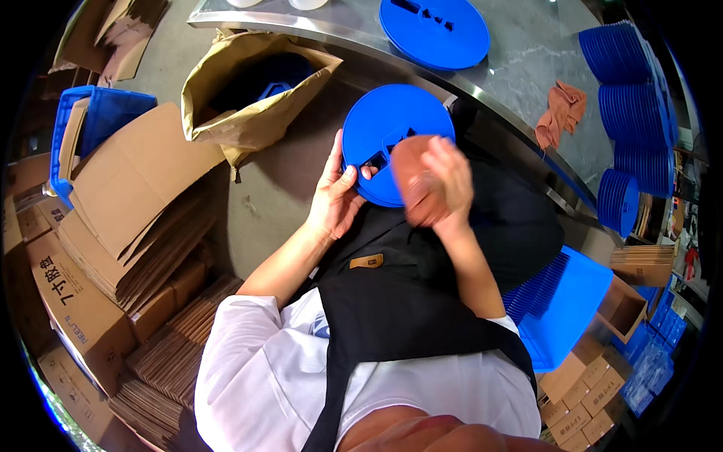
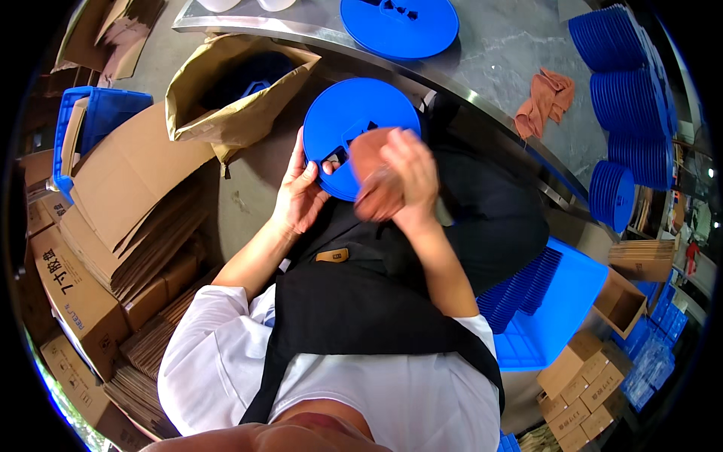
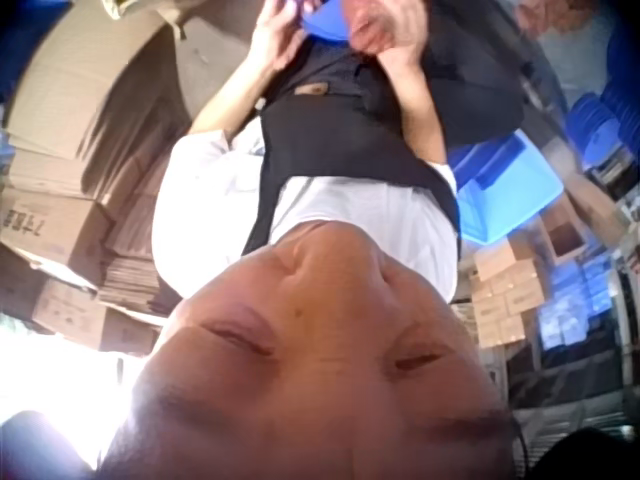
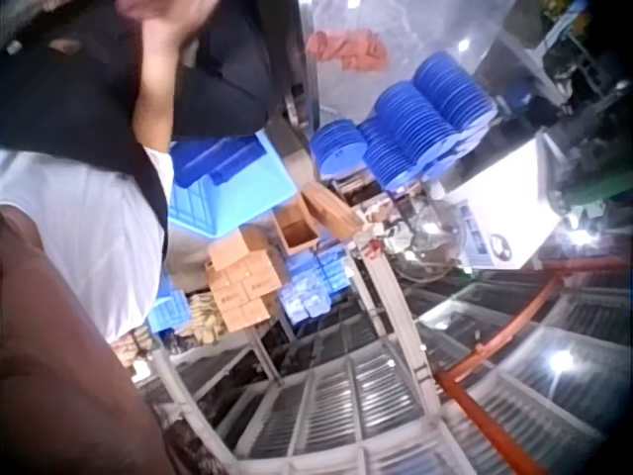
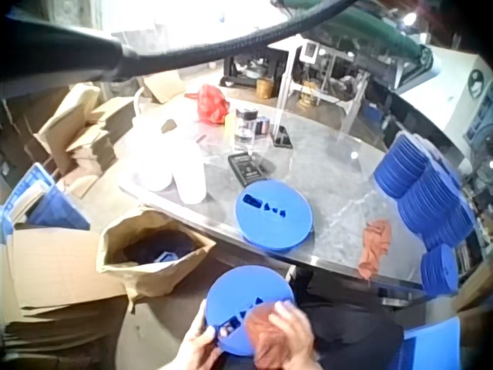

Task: The person takes blue plastic reels from a bin, wipes each one with a cloth, and stacks the cleaned reels on a table.

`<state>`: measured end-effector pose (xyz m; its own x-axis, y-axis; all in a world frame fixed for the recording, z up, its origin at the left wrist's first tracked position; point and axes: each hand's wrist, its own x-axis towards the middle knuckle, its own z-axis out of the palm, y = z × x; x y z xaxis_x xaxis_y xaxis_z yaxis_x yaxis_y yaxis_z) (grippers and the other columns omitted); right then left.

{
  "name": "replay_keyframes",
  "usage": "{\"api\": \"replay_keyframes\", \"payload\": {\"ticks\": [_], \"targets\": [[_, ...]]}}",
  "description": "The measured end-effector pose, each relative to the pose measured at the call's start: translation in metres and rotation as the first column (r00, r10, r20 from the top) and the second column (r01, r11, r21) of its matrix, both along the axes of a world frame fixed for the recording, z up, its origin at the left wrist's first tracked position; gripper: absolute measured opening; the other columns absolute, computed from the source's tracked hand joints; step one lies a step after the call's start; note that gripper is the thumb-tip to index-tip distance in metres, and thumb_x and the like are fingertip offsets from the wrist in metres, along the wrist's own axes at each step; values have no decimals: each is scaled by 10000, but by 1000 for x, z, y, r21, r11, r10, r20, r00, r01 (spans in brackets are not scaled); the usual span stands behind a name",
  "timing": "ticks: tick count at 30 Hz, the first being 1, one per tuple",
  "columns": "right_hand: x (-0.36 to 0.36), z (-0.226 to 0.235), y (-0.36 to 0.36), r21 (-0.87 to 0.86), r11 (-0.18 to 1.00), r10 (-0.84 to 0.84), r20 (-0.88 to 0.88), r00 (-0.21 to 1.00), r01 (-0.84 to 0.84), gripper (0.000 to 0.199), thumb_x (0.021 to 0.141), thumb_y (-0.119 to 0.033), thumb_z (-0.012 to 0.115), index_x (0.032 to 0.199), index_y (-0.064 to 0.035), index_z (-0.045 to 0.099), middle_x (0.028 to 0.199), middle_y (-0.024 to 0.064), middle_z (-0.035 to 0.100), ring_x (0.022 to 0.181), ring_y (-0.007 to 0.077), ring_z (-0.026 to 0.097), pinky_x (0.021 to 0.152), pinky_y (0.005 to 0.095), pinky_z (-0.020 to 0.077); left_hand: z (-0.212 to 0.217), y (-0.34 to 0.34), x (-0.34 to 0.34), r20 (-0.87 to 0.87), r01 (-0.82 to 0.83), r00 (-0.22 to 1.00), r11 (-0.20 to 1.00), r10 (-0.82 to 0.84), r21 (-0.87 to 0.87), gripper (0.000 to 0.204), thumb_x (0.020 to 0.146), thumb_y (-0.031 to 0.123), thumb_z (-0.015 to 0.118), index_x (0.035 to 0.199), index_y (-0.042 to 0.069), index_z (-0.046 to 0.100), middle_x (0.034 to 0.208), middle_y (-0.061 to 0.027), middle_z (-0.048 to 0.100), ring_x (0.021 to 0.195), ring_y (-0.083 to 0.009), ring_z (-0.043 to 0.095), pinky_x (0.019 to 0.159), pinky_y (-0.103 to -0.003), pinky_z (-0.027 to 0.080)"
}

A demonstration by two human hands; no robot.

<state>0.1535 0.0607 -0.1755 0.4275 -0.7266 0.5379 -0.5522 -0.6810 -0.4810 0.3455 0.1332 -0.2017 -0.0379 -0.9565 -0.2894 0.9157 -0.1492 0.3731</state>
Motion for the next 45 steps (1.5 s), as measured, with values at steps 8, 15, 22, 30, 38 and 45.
{"api": "replay_keyframes", "payload": {"ticks": [8,15,22,30,38,45], "targets": [[35,10,-49,126,992,-13,65,998,5,506,570,-18,701,1058,-66,576,1194,124,584,1151,312,520,964,406,419,3,-7,-16,219,114,970,993,-108,-11,651,929,206,537,1476,228,184,1131,-74,514,1073,-206,507,935,-379,434],[16,28,16,94,948,314,-158,936,-303,315,737,-46,597,1050,-21,606,1235,110,566,1169,273,521,924,389,445,5,-4,-5,-106,151,982,986,-158,-65,647,917,263,529,1473,188,208,1475,-78,294,1321,-271,344,1096,-427,288],[-44,-13,-16,65,937,-342,-35,939,344,441,681,-13,728,1099,-19,587,1172,123,607,1096,270,575,911,361,463,-3,-3,-5,167,163,974,985,-153,-48,730,876,130,620,1478,197,213,1002,-16,529,947,-127,511,935,-352,398],[22,5,-45,59,995,66,142,988,-75,403,659,18,673,1048,-48,590,1151,137,591,1145,328,530,989,422,415,-2,-23,-14,348,207,925,971,-155,-118,657,877,59,578,1458,117,278,1301,-37,456,1062,-136,483,1016,-313,334],[7,-9,6,34,922,387,-5,922,-386,377,823,-87,557,1195,-32,552,1327,126,504,1249,288,465,996,386,403,-28,-32,2,26,210,978,975,-208,-75,612,882,305,586,1430,231,322,1435,-93,371,1296,-282,377,1070,-479,314],[-23,-20,-3,-133,909,397,-20,918,-396,336,766,-72,603,1101,-65,591,1239,129,568,1160,302,533,929,396,454,-7,-31,-3,273,290,928,953,-256,-91,734,873,42,560,1472,232,181,1461,-68,294,1300,-268,356,1031,-490,342]]}}
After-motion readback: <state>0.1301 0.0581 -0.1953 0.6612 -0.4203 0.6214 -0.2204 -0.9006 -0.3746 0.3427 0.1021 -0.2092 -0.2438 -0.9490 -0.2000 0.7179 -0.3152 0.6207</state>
